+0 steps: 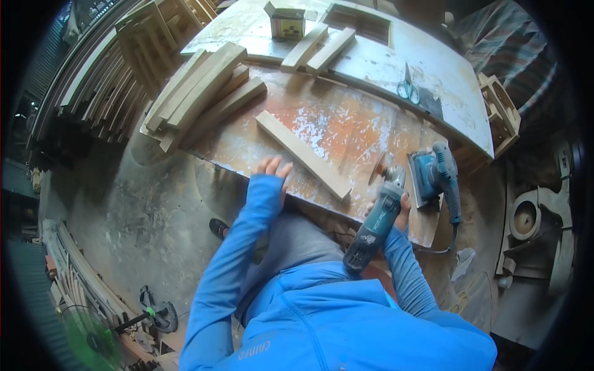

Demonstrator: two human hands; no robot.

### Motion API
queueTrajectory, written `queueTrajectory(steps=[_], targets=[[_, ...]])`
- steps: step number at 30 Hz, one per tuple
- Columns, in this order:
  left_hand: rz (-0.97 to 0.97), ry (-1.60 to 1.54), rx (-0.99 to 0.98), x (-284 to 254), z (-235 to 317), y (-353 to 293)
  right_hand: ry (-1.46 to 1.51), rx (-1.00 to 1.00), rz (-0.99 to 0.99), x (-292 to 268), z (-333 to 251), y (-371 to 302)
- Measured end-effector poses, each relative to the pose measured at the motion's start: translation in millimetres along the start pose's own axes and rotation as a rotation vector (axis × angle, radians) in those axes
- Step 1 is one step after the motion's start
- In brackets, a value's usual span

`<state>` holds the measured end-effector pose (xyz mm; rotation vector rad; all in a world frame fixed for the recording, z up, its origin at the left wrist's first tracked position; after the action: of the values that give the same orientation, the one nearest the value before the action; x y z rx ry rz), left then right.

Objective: Sanding wooden blocks using a power disc sander on a workbench.

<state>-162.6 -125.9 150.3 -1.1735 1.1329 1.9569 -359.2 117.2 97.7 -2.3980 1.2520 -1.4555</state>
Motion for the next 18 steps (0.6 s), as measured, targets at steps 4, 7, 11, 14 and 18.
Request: queueTrajectory(steps=[4,7,11,14,18], targets=[[0.113,0.303,0.181,33,-56,62,0.161,-0.002,-0.094,-58,24,32],[0.171,0.333,0.152,39,-65,77,0.41,0.089,-0.822,13,17,10],[-0.219,0.181,0.117,-8,-16,113,0.138,0.021,-0.136,-56,6,-3],[-0.147,0.355,-0.013,46,-66,48,0.082,0.072,-0.259,-5,14,20],[-0.273,0.264,-0.193,46,-12,-10,0.069,0.099,-0.276,-9,20,29]])
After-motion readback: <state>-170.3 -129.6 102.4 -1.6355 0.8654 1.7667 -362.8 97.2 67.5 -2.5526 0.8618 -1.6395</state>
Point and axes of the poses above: each hand's wrist, its own y-axis towards the middle knuckle, its own x-axis out of the palm, z = x × y, the point moved 10 cm from there along y, towards the middle knuckle, and after that the axes turned 6 degrees about y, right-handed, at the moved point
